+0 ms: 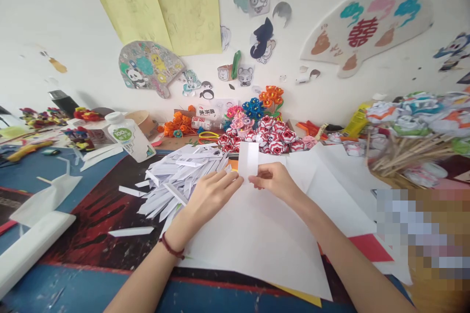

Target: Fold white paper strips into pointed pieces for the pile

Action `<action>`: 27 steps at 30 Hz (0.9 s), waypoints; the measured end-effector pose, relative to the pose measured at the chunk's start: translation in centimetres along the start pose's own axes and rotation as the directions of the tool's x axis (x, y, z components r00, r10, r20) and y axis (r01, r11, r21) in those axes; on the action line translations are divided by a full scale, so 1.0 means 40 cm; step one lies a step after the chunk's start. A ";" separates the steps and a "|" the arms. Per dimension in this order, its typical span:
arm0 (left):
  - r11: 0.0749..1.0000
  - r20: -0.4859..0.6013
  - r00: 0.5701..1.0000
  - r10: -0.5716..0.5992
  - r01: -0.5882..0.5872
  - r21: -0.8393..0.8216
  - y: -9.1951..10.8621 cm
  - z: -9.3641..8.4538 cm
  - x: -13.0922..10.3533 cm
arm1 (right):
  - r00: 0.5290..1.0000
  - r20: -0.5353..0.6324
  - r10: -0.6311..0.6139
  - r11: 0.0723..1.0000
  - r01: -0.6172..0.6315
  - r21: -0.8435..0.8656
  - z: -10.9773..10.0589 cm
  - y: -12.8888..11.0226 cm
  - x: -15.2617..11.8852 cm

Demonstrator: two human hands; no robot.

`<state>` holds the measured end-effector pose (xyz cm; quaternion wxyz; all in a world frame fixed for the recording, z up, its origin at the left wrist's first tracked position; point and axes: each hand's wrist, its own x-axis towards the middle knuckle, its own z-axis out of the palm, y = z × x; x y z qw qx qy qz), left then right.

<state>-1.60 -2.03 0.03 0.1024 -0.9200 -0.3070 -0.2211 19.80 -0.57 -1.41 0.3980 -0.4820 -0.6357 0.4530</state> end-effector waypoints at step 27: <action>0.600 -0.001 0.819 -0.574 0.419 -0.681 0.029 0.020 0.030 | 0.996 0.019 -0.083 0.942 0.072 0.327 0.041 -0.025 -0.028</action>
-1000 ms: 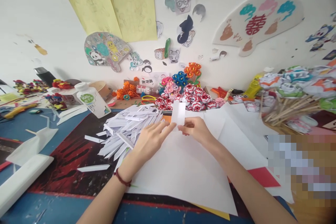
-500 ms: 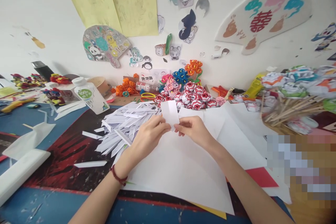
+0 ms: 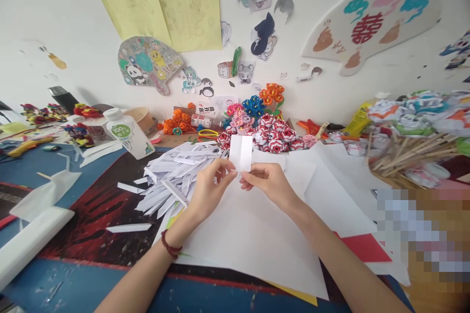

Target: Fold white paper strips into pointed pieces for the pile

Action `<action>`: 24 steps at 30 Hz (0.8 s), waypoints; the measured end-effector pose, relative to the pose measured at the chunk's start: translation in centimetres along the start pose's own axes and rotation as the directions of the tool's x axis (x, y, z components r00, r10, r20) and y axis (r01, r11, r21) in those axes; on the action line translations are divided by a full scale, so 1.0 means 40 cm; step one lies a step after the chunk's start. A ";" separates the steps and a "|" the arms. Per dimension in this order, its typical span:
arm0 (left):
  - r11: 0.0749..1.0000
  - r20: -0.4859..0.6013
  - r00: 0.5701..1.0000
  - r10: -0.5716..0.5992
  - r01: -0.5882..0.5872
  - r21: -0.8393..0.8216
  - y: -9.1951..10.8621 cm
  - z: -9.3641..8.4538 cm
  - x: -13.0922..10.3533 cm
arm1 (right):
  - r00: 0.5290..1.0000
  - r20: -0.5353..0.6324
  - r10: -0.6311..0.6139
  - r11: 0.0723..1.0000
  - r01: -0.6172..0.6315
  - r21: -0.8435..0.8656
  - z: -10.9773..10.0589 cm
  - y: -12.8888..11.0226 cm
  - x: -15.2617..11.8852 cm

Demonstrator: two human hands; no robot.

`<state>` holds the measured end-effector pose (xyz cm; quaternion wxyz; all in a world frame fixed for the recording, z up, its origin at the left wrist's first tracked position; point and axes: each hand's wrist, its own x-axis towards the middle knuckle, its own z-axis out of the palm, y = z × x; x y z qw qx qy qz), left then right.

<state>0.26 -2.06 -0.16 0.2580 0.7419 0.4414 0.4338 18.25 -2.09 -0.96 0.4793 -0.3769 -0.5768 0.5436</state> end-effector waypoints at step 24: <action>0.999 0.013 1.000 0.005 -0.005 -0.049 0.024 0.004 -0.012 | 0.988 0.099 0.121 0.993 -0.121 -0.003 -0.007 0.000 0.004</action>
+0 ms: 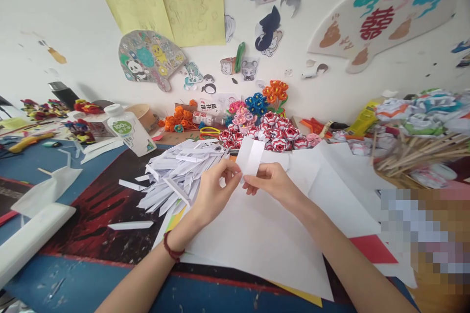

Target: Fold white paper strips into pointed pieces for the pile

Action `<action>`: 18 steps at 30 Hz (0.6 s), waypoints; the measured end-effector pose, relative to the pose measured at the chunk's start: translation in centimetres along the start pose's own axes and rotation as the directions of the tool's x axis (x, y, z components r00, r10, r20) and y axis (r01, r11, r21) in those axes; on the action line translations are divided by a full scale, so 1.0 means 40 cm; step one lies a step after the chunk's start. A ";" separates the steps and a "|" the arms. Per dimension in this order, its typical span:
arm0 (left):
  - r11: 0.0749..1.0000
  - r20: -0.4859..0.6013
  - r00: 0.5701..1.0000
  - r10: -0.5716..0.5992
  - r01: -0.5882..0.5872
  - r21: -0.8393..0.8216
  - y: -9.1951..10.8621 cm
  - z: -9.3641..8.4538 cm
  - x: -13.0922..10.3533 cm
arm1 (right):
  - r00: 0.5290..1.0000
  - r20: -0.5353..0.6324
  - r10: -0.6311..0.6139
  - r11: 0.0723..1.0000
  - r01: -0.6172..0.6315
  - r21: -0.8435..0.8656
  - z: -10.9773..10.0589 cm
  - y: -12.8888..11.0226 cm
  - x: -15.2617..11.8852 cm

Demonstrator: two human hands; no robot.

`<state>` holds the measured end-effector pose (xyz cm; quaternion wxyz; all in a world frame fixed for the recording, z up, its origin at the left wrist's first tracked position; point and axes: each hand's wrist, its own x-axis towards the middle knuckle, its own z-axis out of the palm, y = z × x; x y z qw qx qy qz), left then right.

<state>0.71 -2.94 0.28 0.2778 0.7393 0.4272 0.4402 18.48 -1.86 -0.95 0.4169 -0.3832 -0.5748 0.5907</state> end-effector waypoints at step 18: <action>0.980 0.020 0.991 -0.136 0.137 -0.145 -0.006 0.005 0.003 | 0.993 -0.054 -0.103 0.994 0.102 -0.027 -0.005 -0.006 0.000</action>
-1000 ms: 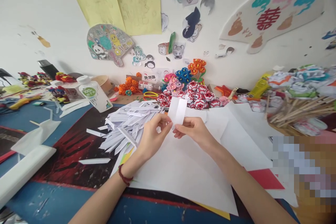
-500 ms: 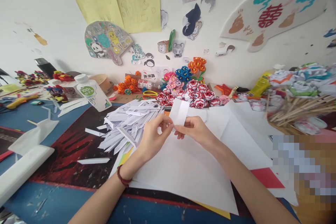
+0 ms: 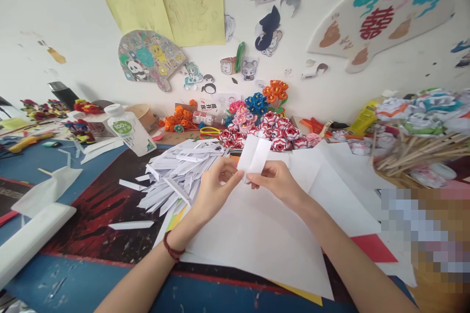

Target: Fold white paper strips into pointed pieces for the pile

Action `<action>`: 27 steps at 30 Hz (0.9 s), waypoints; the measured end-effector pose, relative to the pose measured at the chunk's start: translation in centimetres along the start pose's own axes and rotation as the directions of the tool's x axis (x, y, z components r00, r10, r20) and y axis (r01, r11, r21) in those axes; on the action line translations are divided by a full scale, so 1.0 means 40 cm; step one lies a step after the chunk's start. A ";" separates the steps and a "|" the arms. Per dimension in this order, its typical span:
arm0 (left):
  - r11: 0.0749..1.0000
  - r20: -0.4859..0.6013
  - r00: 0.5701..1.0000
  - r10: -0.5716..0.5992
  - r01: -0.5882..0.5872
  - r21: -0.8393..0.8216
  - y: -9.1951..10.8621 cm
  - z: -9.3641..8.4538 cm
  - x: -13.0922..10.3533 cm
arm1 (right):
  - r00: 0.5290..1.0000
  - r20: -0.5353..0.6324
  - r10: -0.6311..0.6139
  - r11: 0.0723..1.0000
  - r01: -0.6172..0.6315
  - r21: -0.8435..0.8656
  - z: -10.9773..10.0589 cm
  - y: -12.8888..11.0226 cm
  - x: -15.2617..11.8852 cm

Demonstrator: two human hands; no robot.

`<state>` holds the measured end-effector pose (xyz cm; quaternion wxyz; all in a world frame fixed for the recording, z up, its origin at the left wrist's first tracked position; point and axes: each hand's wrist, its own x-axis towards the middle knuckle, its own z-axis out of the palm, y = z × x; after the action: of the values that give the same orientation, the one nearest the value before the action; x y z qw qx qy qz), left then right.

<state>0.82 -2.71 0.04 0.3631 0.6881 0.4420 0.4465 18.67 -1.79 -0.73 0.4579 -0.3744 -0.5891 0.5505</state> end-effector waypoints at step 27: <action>1.000 0.119 0.993 -0.008 0.005 0.027 0.005 -0.003 -0.006 | 0.999 -0.047 -0.009 1.000 0.007 -0.028 0.010 -0.018 -0.007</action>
<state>0.71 -2.99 0.21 0.3811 0.7169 0.4276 0.3974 18.41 -2.25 -0.05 0.4686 -0.3910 -0.5872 0.5317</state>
